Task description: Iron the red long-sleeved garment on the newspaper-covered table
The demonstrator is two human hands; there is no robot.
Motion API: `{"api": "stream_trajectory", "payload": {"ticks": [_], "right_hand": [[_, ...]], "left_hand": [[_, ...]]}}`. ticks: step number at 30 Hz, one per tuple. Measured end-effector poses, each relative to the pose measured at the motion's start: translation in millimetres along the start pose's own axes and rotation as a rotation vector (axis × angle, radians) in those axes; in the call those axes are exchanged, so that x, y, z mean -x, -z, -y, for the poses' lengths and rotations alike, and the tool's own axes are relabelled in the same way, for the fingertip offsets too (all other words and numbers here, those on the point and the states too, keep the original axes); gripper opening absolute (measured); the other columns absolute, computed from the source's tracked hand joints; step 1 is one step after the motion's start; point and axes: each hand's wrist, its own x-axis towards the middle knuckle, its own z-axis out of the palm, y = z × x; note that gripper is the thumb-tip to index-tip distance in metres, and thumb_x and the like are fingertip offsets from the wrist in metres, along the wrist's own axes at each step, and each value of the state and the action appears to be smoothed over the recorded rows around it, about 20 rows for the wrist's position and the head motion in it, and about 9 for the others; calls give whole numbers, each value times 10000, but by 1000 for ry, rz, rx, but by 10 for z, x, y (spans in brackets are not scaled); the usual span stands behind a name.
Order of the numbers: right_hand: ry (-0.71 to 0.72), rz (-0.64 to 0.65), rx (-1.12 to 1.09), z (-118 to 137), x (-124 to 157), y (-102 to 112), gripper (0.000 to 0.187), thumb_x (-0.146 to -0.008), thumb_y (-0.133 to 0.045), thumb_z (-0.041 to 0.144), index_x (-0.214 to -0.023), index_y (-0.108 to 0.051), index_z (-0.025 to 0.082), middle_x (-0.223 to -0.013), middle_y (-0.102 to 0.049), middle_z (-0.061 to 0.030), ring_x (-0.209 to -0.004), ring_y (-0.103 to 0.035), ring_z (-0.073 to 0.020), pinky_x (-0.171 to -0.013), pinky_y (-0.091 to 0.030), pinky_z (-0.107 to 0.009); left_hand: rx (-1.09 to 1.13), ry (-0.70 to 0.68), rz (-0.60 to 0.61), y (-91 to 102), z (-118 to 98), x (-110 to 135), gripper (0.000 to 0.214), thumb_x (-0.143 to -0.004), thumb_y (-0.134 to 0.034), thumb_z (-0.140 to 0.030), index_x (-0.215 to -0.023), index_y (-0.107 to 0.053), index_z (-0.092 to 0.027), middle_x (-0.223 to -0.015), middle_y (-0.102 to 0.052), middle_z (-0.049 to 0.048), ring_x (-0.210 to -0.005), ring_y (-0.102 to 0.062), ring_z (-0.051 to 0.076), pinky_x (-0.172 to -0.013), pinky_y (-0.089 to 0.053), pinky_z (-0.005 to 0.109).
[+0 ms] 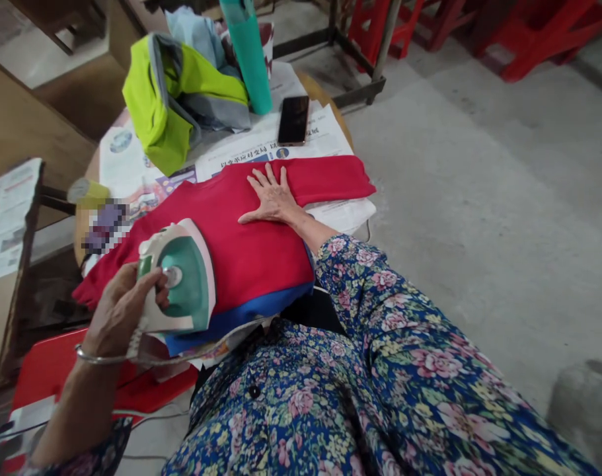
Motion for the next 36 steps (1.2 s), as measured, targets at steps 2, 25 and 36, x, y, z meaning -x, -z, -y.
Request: {"api": "stream_trajectory", "payload": {"ticks": [2,25,36], "right_hand": [[-1,3,-1,-9,-15,-10,1243,-888,-658,915,-1822,-380,143,-1889,-301,-203,-1753,-108,-558,-1360,12,-827],[-130,-52,-39,-552,251,505,711,-1067,-554,485,-1725,-575,214,-1820,-473,-86,-1724,-348,-388,-1406,-203,-689],[-334,-182,152,-666,642,480,816,-1121,-403,713,-1776,-491,235,-1851,-410,-159,-1727,-241,-538,-1298,-98,-913]], "left_hand": [[-91,-45,41,-51,14,190,480,-797,-804,-655,-958,-567,-270,-595,-617,-66,-549,-588,173,-525,-433,283],[156,-79,402,-845,-429,123,480,-748,-860,-610,-875,-552,-264,-635,-618,-68,-483,-549,134,-495,-434,284],[281,-165,219,-1366,-896,-813,518,-745,-891,-565,-899,-496,-267,-680,-588,-117,-585,-529,82,-611,-461,299]]}}
